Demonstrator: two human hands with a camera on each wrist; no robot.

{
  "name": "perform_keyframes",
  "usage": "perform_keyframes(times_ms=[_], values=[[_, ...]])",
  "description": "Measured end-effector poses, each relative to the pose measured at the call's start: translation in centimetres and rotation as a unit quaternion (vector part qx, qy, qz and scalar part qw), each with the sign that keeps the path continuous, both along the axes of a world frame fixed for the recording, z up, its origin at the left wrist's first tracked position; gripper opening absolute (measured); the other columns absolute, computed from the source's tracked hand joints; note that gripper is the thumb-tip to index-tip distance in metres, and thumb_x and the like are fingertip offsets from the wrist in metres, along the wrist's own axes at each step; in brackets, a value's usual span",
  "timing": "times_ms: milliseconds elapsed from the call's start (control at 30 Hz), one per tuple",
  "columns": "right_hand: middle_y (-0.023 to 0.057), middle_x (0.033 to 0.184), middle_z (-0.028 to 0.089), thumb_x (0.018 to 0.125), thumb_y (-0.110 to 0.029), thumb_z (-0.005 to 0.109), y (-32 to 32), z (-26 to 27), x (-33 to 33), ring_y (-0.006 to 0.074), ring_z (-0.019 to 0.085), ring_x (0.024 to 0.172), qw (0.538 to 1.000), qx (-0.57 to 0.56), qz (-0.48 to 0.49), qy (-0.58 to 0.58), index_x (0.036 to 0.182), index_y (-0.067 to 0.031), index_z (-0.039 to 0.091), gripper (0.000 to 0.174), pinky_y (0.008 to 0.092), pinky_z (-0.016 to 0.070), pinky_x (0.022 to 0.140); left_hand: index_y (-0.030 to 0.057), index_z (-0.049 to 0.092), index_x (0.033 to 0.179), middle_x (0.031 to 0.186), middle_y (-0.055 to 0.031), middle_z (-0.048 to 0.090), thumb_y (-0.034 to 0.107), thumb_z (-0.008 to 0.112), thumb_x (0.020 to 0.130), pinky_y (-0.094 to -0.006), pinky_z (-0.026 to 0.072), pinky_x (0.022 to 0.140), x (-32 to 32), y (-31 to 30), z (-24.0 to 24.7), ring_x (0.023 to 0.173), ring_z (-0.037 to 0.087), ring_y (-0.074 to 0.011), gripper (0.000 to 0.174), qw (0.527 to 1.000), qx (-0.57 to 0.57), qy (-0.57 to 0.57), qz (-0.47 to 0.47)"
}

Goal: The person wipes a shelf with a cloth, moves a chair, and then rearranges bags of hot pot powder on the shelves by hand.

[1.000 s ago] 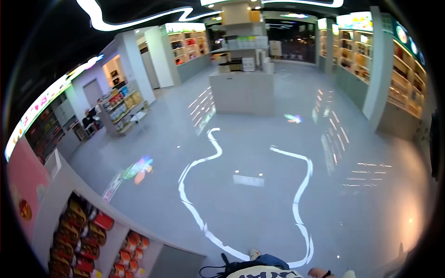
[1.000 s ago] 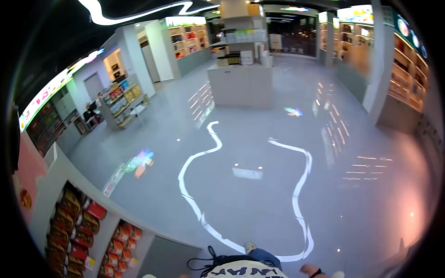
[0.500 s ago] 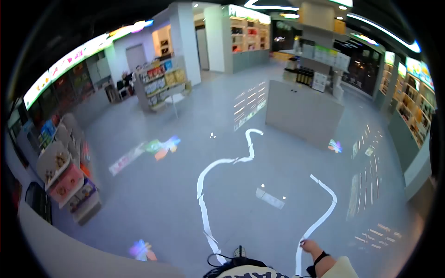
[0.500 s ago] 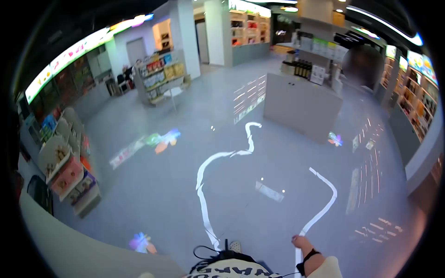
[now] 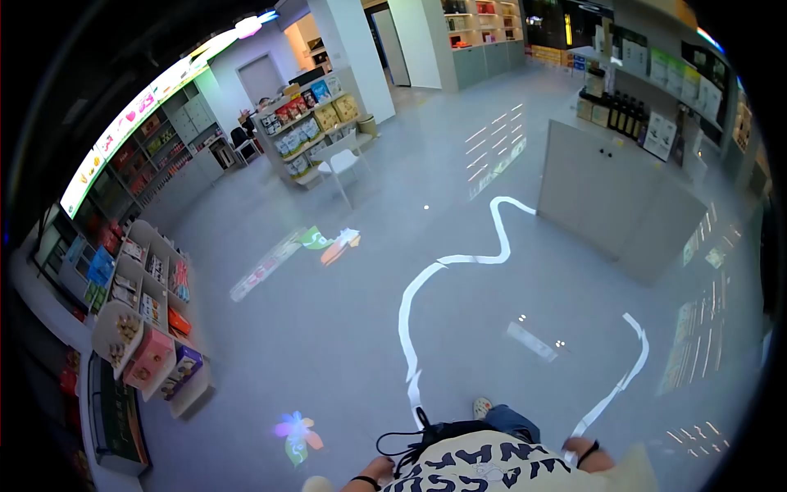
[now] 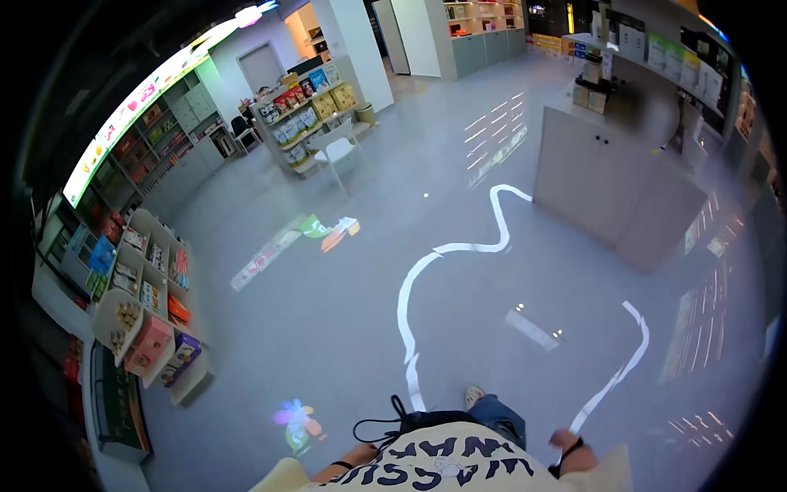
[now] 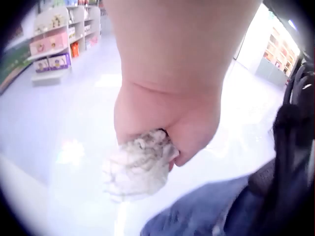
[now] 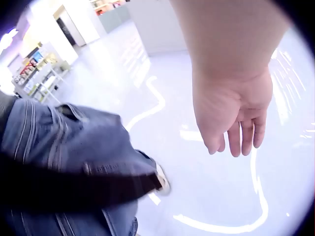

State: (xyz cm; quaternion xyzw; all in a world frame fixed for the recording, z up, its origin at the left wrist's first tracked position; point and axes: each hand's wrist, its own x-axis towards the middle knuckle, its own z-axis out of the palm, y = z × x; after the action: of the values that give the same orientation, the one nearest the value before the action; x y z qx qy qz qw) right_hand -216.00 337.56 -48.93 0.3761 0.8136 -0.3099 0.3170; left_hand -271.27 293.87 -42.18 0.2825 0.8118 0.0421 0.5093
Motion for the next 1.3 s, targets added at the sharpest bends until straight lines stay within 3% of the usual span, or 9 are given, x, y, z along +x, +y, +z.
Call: perform_keyframes(times_ms=[67, 167, 367, 567, 667, 833, 933, 1000, 1300], values=[[0.0155, 0.113, 0.068, 0.087, -0.029, 0.055, 13.8, -1.4, -12.8, 0.0356, 0.064, 0.105, 0.993, 0.067, 0.014, -0.097, 0.103, -0.0117, 0.073, 0.030, 0.0483, 0.0512, 0.088, 0.0018, 0.070, 0.102, 0.099, -0.0208, 0.070, 0.026, 0.059, 0.083, -0.0433, 0.0512, 0.080, -2.9, 5.9, 3.2, 0.094, 0.066, -0.0360, 0.033, 0.996, 0.007, -0.039, 0.074], [0.0152, 0.110, 0.069, 0.087, -0.026, 0.054, 27.9, 13.9, -35.0, 0.0350, 0.064, 0.104, 0.986, 0.150, -0.025, 0.066, 0.111, -0.0101, 0.069, 0.033, 0.0452, 0.0509, 0.089, 0.0018, 0.071, 0.101, 0.094, -0.0198, 0.071, 0.029, 0.060, 0.082, -0.0414, 0.0512, 0.080, -9.2, 12.9, -3.8, 0.092, 0.068, -0.0351, 0.035, 0.959, 0.010, -0.130, 0.253], [0.0151, 0.110, 0.069, 0.088, -0.024, 0.054, 45.1, 22.2, -68.5, 0.0335, 0.064, 0.104, 0.975, 0.113, 0.016, 0.191, 0.118, -0.0115, 0.066, 0.035, 0.0428, 0.0509, 0.090, 0.0028, 0.071, 0.101, 0.097, -0.0159, 0.072, 0.028, 0.062, 0.086, -0.0417, 0.0489, 0.078, -23.8, 26.8, -5.2, 0.089, 0.066, -0.0286, 0.031, 0.991, 0.004, -0.055, 0.123], [0.0131, 0.114, 0.068, 0.087, -0.037, 0.062, 56.2, 15.1, -79.0, 0.0337, 0.063, 0.107, 0.981, 0.029, 0.189, 0.007, 0.121, -0.0167, 0.066, 0.039, 0.0447, 0.0501, 0.092, 0.0035, 0.071, 0.098, 0.093, -0.0209, 0.071, 0.032, 0.062, 0.080, -0.0423, 0.0507, 0.078, -41.0, 37.9, -8.5, 0.090, 0.068, -0.0350, 0.035, 0.880, 0.057, -0.221, 0.417], [0.0121, 0.115, 0.068, 0.086, -0.041, 0.063, 62.7, 9.5, -79.4, 0.0324, 0.063, 0.108, 0.988, -0.015, 0.151, -0.037, 0.120, -0.0183, 0.067, 0.041, 0.0436, 0.0498, 0.092, 0.0057, 0.071, 0.098, 0.094, -0.0200, 0.071, 0.028, 0.059, 0.081, -0.0419, 0.0518, 0.077, -51.5, 47.5, -0.4, 0.090, 0.068, -0.0344, 0.030, 0.967, 0.017, -0.028, 0.252], [0.0106, 0.121, 0.067, 0.084, -0.045, 0.063, 74.4, 9.5, -88.6, 0.0321, 0.062, 0.113, 0.953, -0.110, 0.137, -0.248, 0.118, -0.0159, 0.069, 0.045, 0.0453, 0.0480, 0.094, 0.0086, 0.073, 0.094, 0.097, -0.0191, 0.071, 0.024, 0.058, 0.080, -0.0439, 0.0523, 0.080, -65.2, 57.9, -3.1, 0.094, 0.066, -0.0381, 0.026, 0.961, 0.038, 0.015, 0.273], [0.0118, 0.129, 0.062, 0.082, -0.047, 0.066, 85.0, 13.9, -100.2, 0.0356, 0.059, 0.117, 0.958, -0.045, 0.265, -0.098, 0.120, -0.0126, 0.068, 0.051, 0.0478, 0.0446, 0.099, 0.0055, 0.073, 0.094, 0.098, -0.0196, 0.071, 0.025, 0.061, 0.079, -0.0435, 0.0521, 0.082, -71.0, 65.3, -4.3, 0.095, 0.066, -0.0383, 0.027, 0.955, -0.026, 0.021, 0.294], [0.0161, 0.122, 0.065, 0.085, -0.039, 0.065, 97.1, -7.3, -106.2, 0.0352, 0.060, 0.115, 0.953, 0.050, 0.289, -0.071, 0.116, -0.0092, 0.068, 0.043, 0.0494, 0.0470, 0.096, 0.0043, 0.073, 0.095, 0.100, -0.0208, 0.070, 0.026, 0.063, 0.080, -0.0430, 0.0518, 0.082, -73.6, 69.1, -3.0, 0.096, 0.066, -0.0386, 0.028, 0.958, -0.082, 0.004, 0.275], [0.0153, 0.108, 0.069, 0.086, -0.032, 0.062, 103.8, 20.3, -169.7, 0.0357, 0.064, 0.103, 0.930, 0.129, 0.313, 0.143, 0.117, -0.0132, 0.067, 0.036, 0.0459, 0.0509, 0.088, 0.0014, 0.073, 0.089, 0.091, -0.0219, 0.070, 0.040, 0.061, 0.087, -0.0458, 0.0496, 0.079, -91.3, 86.0, -3.2, 0.090, 0.066, -0.0389, 0.040, 0.893, 0.039, -0.050, 0.446]])
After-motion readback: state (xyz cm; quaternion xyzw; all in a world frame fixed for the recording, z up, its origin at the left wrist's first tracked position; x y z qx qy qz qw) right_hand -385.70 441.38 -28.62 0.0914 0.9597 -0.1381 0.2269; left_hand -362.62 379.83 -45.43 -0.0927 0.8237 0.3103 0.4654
